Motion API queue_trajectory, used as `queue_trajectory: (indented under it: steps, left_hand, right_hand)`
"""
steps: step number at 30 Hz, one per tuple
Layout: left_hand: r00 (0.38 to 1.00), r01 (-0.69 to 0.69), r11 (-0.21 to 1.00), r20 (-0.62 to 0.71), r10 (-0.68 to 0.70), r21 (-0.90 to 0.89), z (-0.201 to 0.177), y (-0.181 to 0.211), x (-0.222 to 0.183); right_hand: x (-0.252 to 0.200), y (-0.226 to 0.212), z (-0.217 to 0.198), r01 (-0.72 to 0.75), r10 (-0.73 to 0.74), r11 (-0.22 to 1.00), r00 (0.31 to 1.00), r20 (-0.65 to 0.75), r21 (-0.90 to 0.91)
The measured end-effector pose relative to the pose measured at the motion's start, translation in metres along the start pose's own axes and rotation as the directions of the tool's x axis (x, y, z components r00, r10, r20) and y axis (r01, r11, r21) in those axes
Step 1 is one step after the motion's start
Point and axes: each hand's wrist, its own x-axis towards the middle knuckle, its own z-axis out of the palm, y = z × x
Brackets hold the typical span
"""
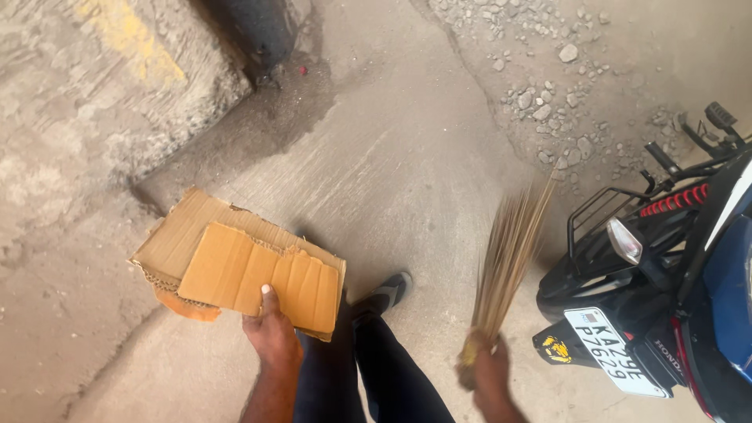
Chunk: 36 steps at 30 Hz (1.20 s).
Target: The person sweeps a concrete floor with a traditional straw broom, using a piece of cardboard as a dustpan to collect debris. They gather small pieces of trash into the cardboard and transfer them into a larger cardboard box. The person continues sweeping different areas of the floor, including near a parked motorcycle.
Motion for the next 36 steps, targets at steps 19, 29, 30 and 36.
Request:
queue_trajectory:
  steps: [19, 29, 30, 36]
  left_hand:
    - [0.955, 0.03, 0.942, 0.267, -0.126, 0.334, 0.089, 0.09, 0.186]
    - [0.945, 0.077, 0.963, 0.288, -0.153, 0.259, 0.123, 0.099, 0.235]
    - [0.948, 0.081, 0.961, 0.276, -0.156, 0.266, 0.122, 0.099, 0.234]
    - [0.953, 0.143, 0.935, 0.21, -0.219, 0.324, 0.104, 0.1, 0.231]
  right_hand:
    - [0.042, -0.357, 0.314, 0.196, -0.215, 0.955, 0.975, 0.061, 0.222]
    - [-0.003, -0.139, 0.235, -0.191, 0.276, 0.935, 0.922, -0.273, 0.297]
    - [0.019, -0.126, 0.238, -0.197, 0.29, 0.932, 0.908, -0.303, 0.304]
    - [0.155, -0.192, 0.284, -0.113, 0.117, 0.989, 0.992, -0.045, 0.092]
